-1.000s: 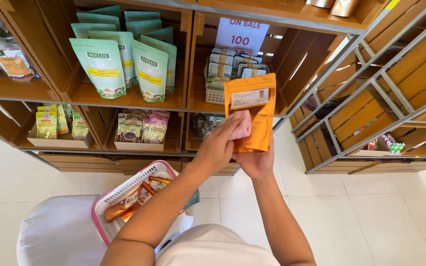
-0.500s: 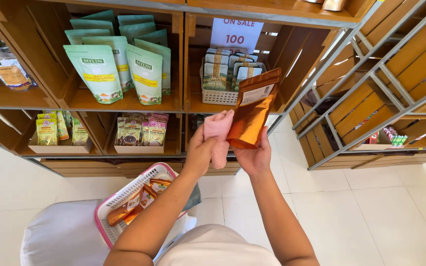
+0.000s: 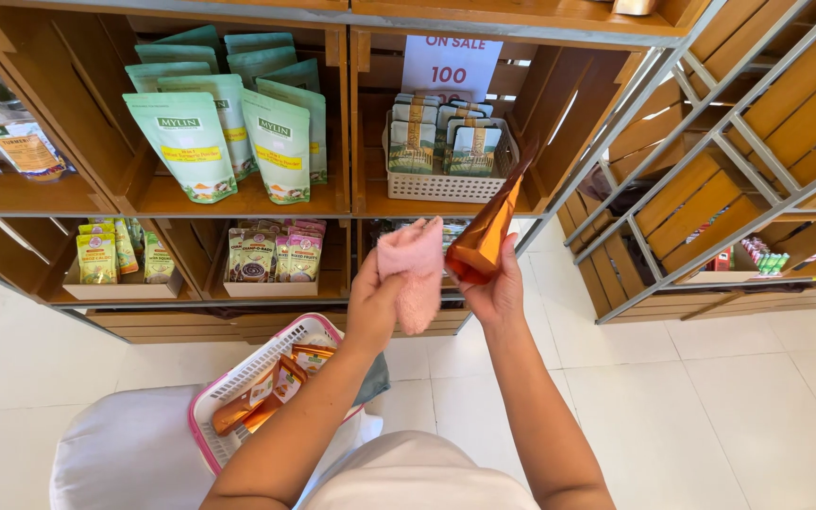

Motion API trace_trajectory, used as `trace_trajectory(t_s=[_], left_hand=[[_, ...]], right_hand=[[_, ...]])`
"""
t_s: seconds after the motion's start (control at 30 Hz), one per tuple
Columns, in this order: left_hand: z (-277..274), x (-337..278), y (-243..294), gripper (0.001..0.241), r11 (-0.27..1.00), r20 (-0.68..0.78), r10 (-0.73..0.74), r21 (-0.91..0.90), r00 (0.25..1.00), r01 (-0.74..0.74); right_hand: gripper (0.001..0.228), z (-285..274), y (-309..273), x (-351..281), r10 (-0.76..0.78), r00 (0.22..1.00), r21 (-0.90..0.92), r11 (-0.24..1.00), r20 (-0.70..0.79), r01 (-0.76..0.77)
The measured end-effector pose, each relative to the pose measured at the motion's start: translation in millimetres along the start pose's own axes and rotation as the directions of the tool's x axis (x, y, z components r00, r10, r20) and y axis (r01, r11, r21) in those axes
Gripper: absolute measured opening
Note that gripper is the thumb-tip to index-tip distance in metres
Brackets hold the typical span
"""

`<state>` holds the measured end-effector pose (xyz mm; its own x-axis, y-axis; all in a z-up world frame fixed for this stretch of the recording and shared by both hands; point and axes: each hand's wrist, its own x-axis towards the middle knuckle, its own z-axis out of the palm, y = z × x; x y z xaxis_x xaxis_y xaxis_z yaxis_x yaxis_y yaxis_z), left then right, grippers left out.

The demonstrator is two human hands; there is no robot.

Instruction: Clean and organize products on wooden display shelves using a cloth.

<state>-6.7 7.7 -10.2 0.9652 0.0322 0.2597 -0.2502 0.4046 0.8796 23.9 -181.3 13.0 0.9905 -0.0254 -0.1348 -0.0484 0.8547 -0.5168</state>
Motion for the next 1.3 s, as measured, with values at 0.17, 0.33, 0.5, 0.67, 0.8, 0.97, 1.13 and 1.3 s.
trace_trajectory(t_s=[0.17,0.33,0.5,0.67,0.8,0.97,1.13,1.3], left_hand=[[37,-13,68,0.042,0.806,0.14,0.445,0.368,0.884,-0.464],[38,-9,43,0.043,0.553,0.306,0.558,0.556,0.771,-0.621],[34,-10,31,0.043,0.531,0.329,0.544,0.577,0.772,-0.62],[38,-1,43,0.043,0.691,0.269,0.499,0.45,0.824,-0.566],[45,6,43,0.046,0.672,0.28,0.492,0.481,0.825,-0.564],[55,-5,25,0.043,0.504,0.472,0.477,0.544,0.741,-0.671],[46,0,14,0.037,0.315,0.617,0.396,0.605,0.681,-0.731],[33,15,44,0.045,0.414,0.379,0.316,0.77,0.87,-0.486]], right_hand=[[0.069,-1,5,1,0.007,1.0,0.041,0.999,0.025,-0.008],[0.06,4,12,-3,0.014,0.999,0.066,0.998,0.043,-0.016],[0.053,18,18,-15,-0.049,0.999,0.134,0.99,0.009,0.048],[0.051,19,17,-17,-0.127,0.992,0.109,0.986,-0.023,0.129],[0.05,27,19,-26,-0.144,0.989,0.062,0.987,-0.038,0.146],[0.047,-8,-2,-9,-0.167,0.984,0.062,0.983,-0.063,0.171],[0.049,-24,-21,-20,-0.233,0.969,-0.06,0.972,-0.085,0.228],[0.058,-18,-46,-45,-0.284,0.956,-0.291,0.923,-0.073,0.252]])
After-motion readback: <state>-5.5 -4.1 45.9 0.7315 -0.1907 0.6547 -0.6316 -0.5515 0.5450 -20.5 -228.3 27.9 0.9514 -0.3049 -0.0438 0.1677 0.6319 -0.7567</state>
